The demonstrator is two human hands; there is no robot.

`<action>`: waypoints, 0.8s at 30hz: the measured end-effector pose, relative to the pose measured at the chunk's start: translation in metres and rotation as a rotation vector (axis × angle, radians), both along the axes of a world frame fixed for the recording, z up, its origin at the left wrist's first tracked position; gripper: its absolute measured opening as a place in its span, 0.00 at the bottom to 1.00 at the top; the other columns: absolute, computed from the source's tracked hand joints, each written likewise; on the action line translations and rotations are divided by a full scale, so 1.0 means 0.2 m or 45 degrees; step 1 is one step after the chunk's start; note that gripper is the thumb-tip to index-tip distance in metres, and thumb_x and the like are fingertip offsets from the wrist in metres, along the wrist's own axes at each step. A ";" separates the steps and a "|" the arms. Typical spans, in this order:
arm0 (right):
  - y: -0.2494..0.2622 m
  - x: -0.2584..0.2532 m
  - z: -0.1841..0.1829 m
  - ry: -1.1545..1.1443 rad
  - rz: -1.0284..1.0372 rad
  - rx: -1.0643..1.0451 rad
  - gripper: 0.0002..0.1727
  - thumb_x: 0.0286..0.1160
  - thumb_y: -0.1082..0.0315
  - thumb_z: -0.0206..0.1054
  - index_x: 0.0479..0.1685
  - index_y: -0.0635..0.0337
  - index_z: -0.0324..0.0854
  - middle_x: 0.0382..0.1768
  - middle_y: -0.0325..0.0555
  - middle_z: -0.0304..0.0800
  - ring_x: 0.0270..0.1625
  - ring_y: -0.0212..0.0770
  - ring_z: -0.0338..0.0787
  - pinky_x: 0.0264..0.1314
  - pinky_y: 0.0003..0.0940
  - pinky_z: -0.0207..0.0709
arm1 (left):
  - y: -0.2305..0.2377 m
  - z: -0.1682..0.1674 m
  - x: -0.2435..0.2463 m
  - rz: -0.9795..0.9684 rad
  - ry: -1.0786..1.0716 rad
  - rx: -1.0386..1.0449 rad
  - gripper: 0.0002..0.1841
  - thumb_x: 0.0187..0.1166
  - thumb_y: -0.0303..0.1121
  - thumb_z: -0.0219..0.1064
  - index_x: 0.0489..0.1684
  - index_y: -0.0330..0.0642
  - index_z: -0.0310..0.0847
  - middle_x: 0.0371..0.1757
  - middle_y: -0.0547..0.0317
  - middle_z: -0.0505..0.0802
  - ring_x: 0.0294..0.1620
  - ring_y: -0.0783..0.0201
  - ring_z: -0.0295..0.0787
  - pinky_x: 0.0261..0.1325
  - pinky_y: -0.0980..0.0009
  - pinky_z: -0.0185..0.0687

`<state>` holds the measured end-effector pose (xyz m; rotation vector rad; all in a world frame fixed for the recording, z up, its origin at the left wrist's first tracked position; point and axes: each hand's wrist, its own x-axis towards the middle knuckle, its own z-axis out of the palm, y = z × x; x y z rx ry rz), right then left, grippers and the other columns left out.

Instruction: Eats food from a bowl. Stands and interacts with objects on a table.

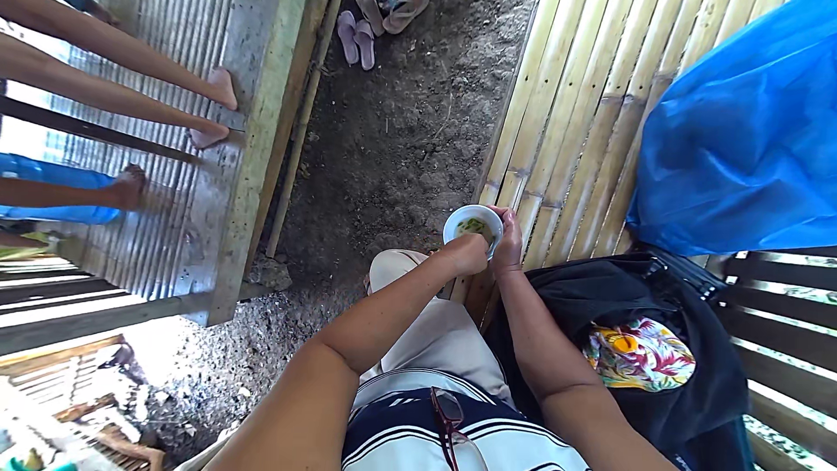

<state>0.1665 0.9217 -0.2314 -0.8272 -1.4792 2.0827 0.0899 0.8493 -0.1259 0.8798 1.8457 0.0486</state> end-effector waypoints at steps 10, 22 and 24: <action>0.00 -0.01 0.01 -0.016 -0.009 -0.042 0.33 0.90 0.56 0.26 0.60 0.66 0.78 0.57 0.53 0.89 0.61 0.40 0.88 0.68 0.40 0.80 | 0.07 0.13 0.00 -0.760 0.173 -0.123 0.07 0.74 0.24 0.68 0.45 0.31 0.85 0.48 0.39 0.91 0.53 0.39 0.90 0.47 0.36 0.84; 0.00 0.00 0.00 0.017 0.025 -0.076 0.35 0.91 0.56 0.26 0.60 0.67 0.79 0.58 0.54 0.89 0.63 0.42 0.88 0.69 0.42 0.80 | 0.01 0.09 -0.05 -0.636 0.086 -0.044 0.07 0.76 0.29 0.67 0.37 0.34 0.86 0.43 0.40 0.91 0.51 0.40 0.90 0.50 0.35 0.83; -0.01 -0.01 0.00 0.034 0.035 -0.077 0.34 0.90 0.55 0.27 0.60 0.67 0.78 0.58 0.55 0.88 0.63 0.42 0.87 0.69 0.42 0.80 | -0.02 0.05 -0.09 -0.518 -0.012 0.028 0.08 0.81 0.27 0.64 0.38 0.32 0.88 0.40 0.42 0.91 0.48 0.43 0.90 0.53 0.39 0.83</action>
